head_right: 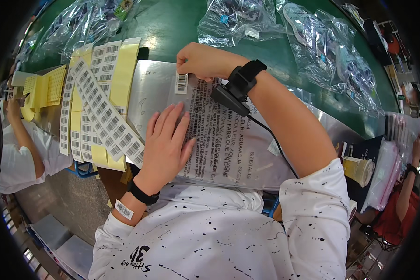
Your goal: The person applies barcode stickers to plastic bags containing pairs of slippers on a green conveyor belt. They peel individual labels from a sheet and press them onto the packaging, then move the labeled bags down the line. The person also handles a large plastic sheet with printed text, smoothing it out on the table.
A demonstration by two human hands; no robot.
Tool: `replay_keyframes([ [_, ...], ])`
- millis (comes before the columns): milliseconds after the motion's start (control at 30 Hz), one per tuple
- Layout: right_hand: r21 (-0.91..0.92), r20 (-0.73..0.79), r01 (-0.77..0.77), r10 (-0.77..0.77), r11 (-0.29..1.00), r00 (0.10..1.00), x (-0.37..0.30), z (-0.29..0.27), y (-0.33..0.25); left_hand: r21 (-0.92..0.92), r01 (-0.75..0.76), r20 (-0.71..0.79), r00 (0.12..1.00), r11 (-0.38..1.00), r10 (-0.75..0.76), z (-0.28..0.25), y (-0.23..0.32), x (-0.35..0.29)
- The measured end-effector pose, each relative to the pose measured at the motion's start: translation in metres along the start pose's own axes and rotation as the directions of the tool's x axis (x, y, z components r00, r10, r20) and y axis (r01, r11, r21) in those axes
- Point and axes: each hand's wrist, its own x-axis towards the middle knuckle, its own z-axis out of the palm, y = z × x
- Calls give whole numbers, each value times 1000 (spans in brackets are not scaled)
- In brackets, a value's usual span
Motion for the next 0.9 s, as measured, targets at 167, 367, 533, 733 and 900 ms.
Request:
replay_keyframes([
  [167, -45, -49, -2, 0, 999, 999, 3, 4, 1, -40, 29, -36, 999, 999, -30, -4, 1, 10],
  [367, -220, -190, 68, -111, 973, 975, 2, 17, 1, 15, 67, -93, 994, 998, -65, 1, 0, 17],
  [533, -654, -327, 66, -361, 754, 873, -6, 14, 8, 21, 49, -127, 991, 999, -46, 2, 0, 16],
  [733, -645, -473, -166, -218, 746, 854, -19, -14, 17, -59, 16, -173, 985, 998, -26, 0, -1, 11],
  [900, -534, -328, 75, -288, 842, 900, -63, 11, -35, -245, -75, -261, 965, 967, 8, -41, 0, -27],
])
